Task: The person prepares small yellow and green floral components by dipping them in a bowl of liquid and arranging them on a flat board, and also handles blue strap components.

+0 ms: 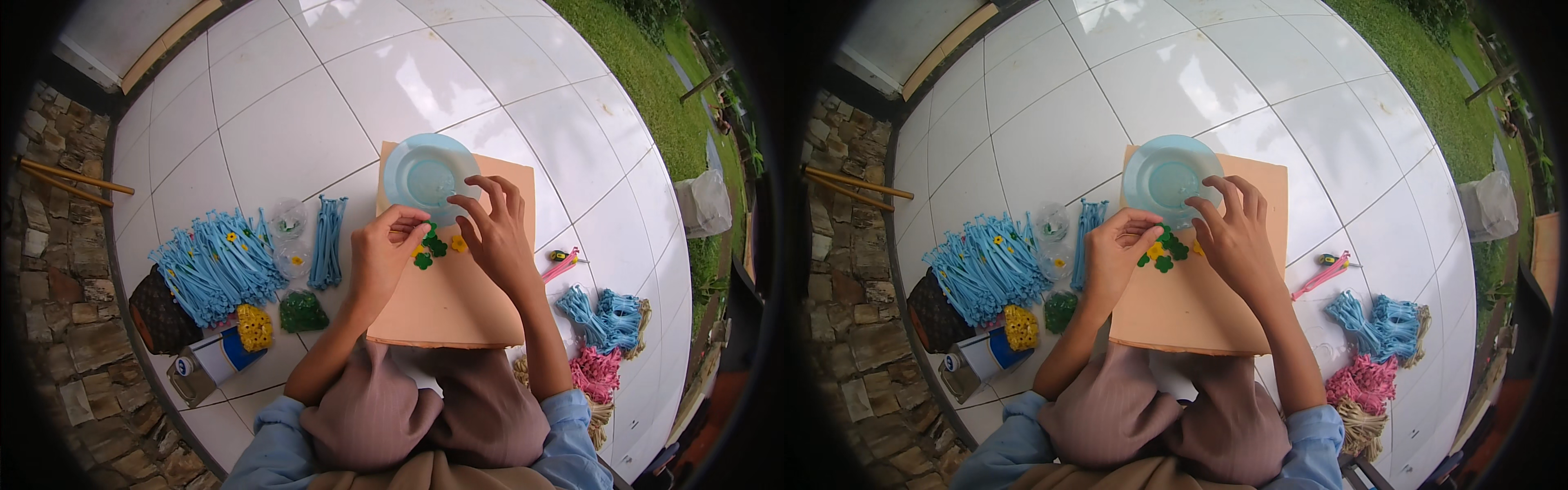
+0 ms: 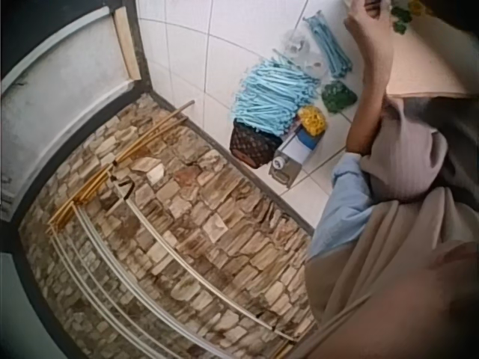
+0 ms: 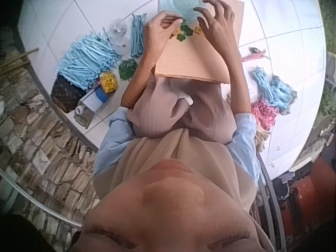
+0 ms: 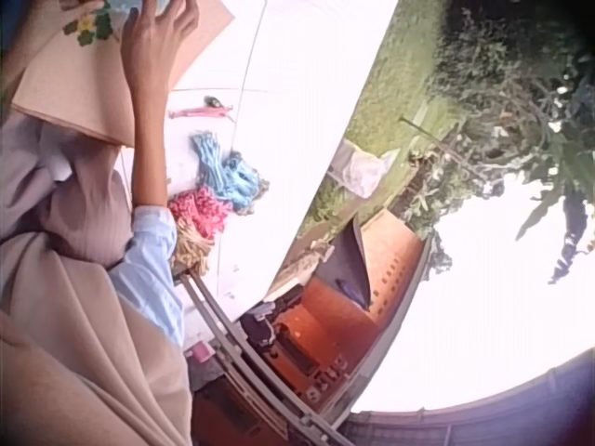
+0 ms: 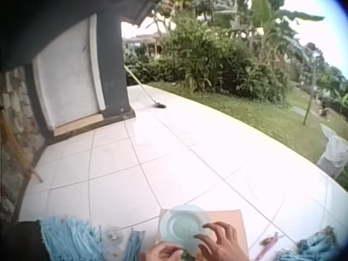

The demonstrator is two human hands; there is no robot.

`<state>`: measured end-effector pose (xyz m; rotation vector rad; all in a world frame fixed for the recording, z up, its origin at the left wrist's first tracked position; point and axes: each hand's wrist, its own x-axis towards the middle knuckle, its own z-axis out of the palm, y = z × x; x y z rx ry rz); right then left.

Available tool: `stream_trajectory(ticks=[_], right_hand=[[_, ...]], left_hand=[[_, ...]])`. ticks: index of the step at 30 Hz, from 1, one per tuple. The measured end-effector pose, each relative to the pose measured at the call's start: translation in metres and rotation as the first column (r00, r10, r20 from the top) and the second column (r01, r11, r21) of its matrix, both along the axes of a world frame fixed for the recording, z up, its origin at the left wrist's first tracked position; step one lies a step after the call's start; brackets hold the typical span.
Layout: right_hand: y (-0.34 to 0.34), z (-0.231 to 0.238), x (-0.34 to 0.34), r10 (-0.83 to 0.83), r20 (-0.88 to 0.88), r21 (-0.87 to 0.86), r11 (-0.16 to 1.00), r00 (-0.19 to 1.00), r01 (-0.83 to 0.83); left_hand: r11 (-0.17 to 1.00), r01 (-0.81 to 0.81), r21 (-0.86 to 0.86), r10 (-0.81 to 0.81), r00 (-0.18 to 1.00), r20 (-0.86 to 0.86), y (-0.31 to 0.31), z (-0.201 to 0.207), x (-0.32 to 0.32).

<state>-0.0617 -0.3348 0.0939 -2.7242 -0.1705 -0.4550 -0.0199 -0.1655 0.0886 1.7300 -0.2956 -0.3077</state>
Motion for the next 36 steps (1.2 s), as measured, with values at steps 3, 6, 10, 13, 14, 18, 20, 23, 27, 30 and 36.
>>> stream_trajectory(ticks=[3, 6, 10, 13, 14, 18, 20, 23, 27, 30, 36], right_hand=[[0.002, -0.006, 0.003, -0.001, 0.075, -0.113, 0.994, 0.997, 0.009], [0.004, -0.012, 0.005, -0.003, 0.090, -0.151, 0.988, 0.996, 0.016], [0.005, -0.013, 0.006, 0.002, 0.082, -0.168, 0.986, 0.997, 0.012], [0.005, -0.011, 0.005, 0.001, 0.074, -0.160, 0.987, 0.997, 0.011], [0.005, -0.011, 0.004, -0.016, 0.050, -0.080, 0.997, 0.999, 0.020], [0.006, 0.000, -0.003, -0.097, -0.042, 0.318, 0.942, 0.994, 0.105], [0.010, 0.009, -0.006, -0.077, -0.058, 0.419, 0.903, 0.995, 0.094], [0.013, 0.021, -0.013, -0.052, -0.071, 0.526, 0.846, 0.996, 0.082], [0.020, 0.025, -0.018, -0.035, -0.037, 0.416, 0.908, 0.999, 0.047], [0.023, 0.022, -0.019, -0.053, 0.002, 0.313, 0.948, 0.999, 0.050], [0.027, 0.013, -0.020, -0.081, 0.138, 0.126, 0.990, 0.987, 0.063]], left_hand=[[0.998, -0.046, -0.039, 0.046, 0.999, -0.020, 0.003, 0.001, 0.003], [0.999, -0.047, -0.023, 0.046, 0.999, -0.027, 0.005, 0.001, 0.005], [0.997, -0.059, -0.047, 0.059, 0.998, -0.007, 0.005, -0.001, 0.004], [0.995, -0.076, -0.067, 0.077, 0.997, 0.009, 0.005, -0.002, 0.005], [0.995, -0.074, -0.071, 0.075, 0.997, 0.000, 0.005, -0.002, 0.006], [0.994, -0.047, -0.094, 0.037, 0.994, -0.100, 0.004, -0.004, 0.011], [0.976, -0.037, -0.215, -0.004, 0.982, -0.188, 0.005, -0.012, 0.013], [0.964, -0.016, -0.264, -0.064, 0.955, -0.291, 0.001, -0.007, 0.014], [0.962, 0.007, -0.274, -0.096, 0.945, -0.312, 0.000, 0.001, 0.010], [0.951, 0.010, -0.309, -0.109, 0.946, -0.306, -0.002, 0.000, 0.010], [0.921, -0.015, -0.390, -0.127, 0.933, -0.336, -0.002, 0.003, 0.009]])
